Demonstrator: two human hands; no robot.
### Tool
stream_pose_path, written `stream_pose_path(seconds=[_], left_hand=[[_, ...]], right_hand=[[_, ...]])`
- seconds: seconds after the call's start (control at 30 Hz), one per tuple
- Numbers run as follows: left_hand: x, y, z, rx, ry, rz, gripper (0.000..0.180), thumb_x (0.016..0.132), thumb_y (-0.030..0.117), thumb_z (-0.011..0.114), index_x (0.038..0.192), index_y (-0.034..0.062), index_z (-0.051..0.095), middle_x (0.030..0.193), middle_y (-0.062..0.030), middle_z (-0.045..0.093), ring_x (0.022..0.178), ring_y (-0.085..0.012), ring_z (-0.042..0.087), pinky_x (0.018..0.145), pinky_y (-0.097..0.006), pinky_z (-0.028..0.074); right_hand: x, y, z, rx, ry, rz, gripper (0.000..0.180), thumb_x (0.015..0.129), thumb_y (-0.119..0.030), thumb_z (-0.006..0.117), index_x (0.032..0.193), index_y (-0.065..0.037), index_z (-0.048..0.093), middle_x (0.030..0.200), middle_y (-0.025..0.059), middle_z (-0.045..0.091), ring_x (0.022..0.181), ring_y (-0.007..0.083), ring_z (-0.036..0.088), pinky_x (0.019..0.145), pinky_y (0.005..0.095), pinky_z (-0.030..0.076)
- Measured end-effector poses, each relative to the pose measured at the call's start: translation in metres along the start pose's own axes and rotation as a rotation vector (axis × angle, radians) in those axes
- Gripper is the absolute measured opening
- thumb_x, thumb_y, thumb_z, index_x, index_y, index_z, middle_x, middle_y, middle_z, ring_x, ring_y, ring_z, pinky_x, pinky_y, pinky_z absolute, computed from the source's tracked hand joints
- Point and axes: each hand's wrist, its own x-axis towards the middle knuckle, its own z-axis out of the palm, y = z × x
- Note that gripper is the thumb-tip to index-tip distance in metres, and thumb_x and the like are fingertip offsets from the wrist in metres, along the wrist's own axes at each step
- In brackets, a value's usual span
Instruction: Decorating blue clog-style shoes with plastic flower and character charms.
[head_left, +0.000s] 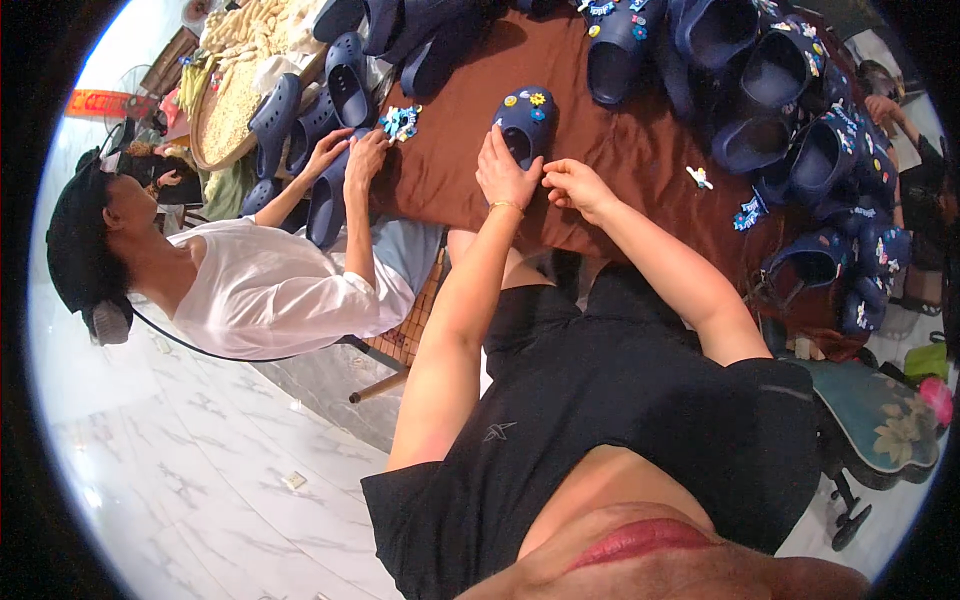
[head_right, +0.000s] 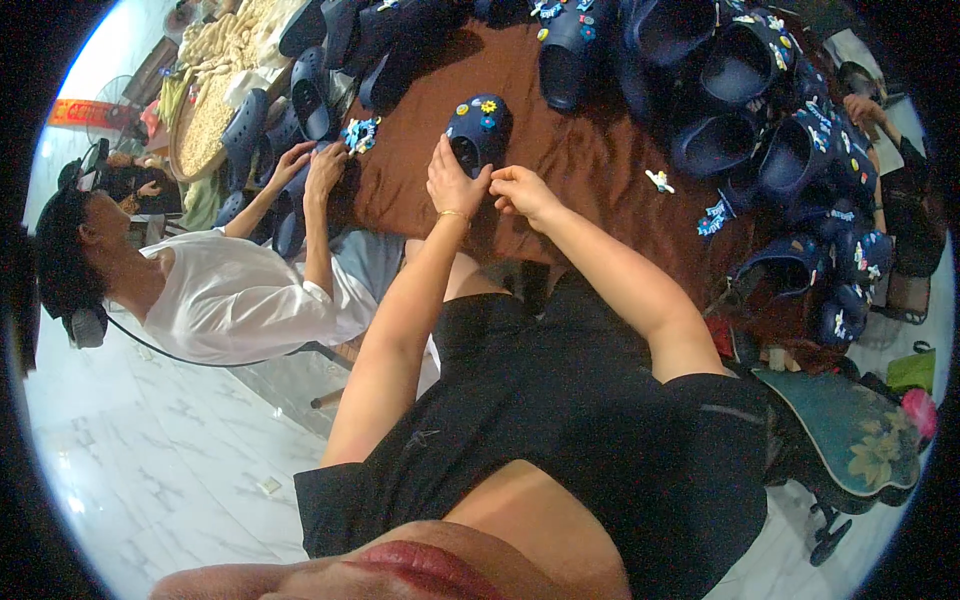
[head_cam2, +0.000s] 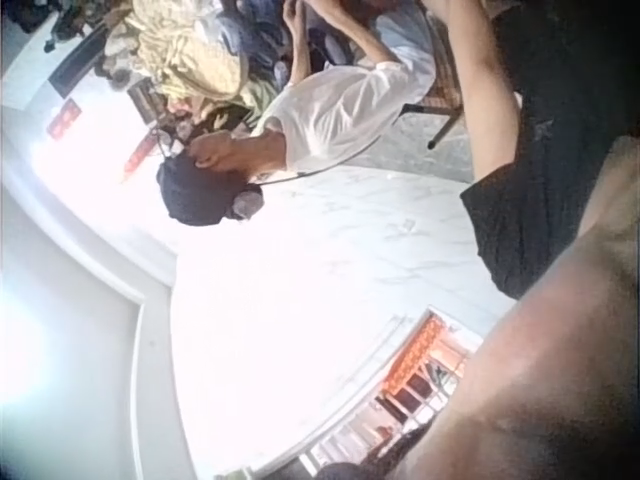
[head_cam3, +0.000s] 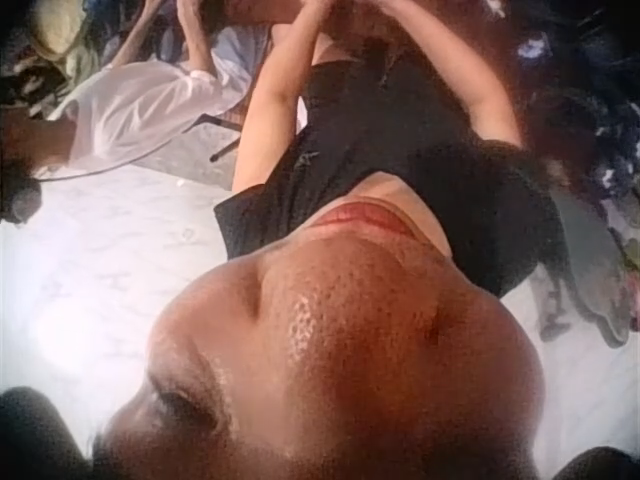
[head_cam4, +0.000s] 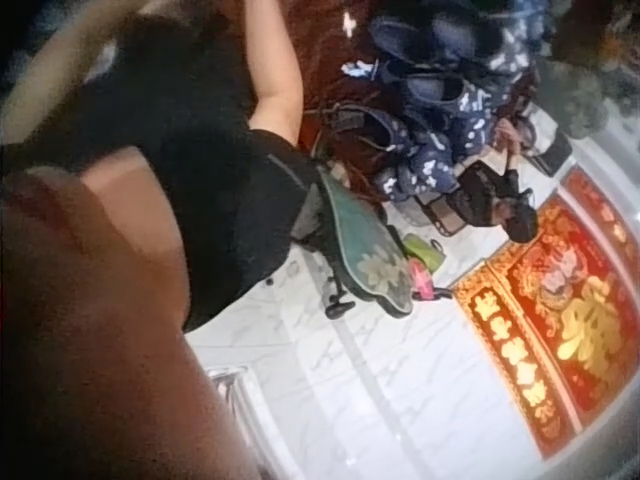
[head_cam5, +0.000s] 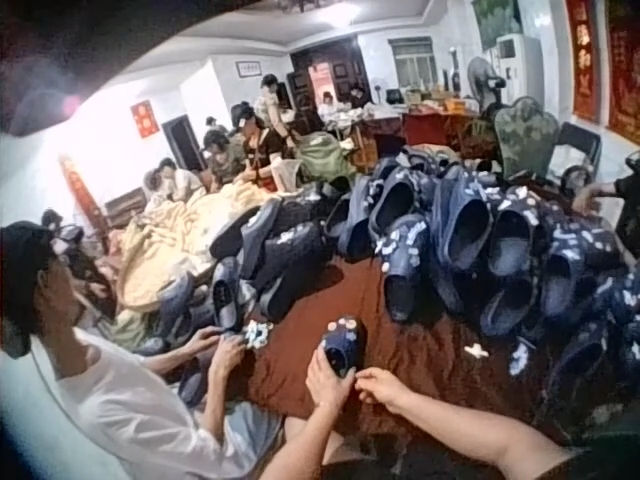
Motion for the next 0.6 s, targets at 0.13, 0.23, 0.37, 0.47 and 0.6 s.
stream_pose_path(seconds=[0.13,0.23,0.37,0.47,0.6], left_hand=[[0.007,0.001,-0.004,-0.077,-0.058,0.046,0.088,0.059,0.033,0.074,0.129,0.0052,0.028,0.119,-0.0188,0.045,0.109,-0.0348,0.044,0.088,-0.043,0.038],[0.008,-0.009,-0.014,-0.167,-0.070,0.145,0.086,0.059,0.030,0.076,0.127,0.0012,0.032,0.119,-0.0214,0.045,0.109,-0.0354,0.045,0.091,-0.040,0.037],[0.001,-0.019,-0.014,-0.047,-0.030,0.208,0.095,0.057,0.036,0.076,0.131,0.0024,0.025,0.123,-0.0222,0.041,0.111,-0.0371,0.043,0.091,-0.042,0.037],[0.001,-0.010,-0.022,-0.052,-0.148,0.145,0.098,0.059,0.034,0.074,0.134,0.0038,0.018,0.127,-0.0224,0.037,0.111,-0.0396,0.041,0.091,-0.044,0.037],[0.009,-0.012,-0.025,-0.103,-0.145,0.098,0.098,0.059,0.030,0.074,0.134,0.0032,0.018,0.123,-0.0253,0.039,0.112,-0.0400,0.041,0.092,-0.043,0.036]], right_hand=[[0.000,-0.005,-0.021,-0.031,0.039,-0.020,0.025,0.084,-0.016,0.052,0.106,-0.005,0.050,0.087,0.0025,0.057,0.064,0.0076,0.052,0.058,0.0206,0.044],[-0.003,-0.012,-0.037,-0.085,0.097,-0.094,0.025,0.082,-0.015,0.053,0.105,-0.003,0.052,0.087,0.0034,0.057,0.065,0.0084,0.053,0.054,0.0206,0.043],[-0.020,-0.015,-0.066,-0.111,0.193,-0.181,0.025,0.080,-0.014,0.056,0.101,-0.002,0.053,0.081,0.0034,0.056,0.065,0.0092,0.053,0.053,0.0215,0.042],[-0.044,-0.027,-0.103,-0.194,0.311,-0.237,0.024,0.080,-0.014,0.056,0.101,-0.003,0.054,0.081,0.0027,0.056,0.064,0.0088,0.053,0.054,0.0216,0.042],[-0.080,-0.038,-0.157,-0.112,0.557,-0.379,0.023,0.080,-0.014,0.057,0.100,-0.004,0.054,0.078,0.0024,0.057,0.063,0.0097,0.054,0.054,0.0220,0.044]])
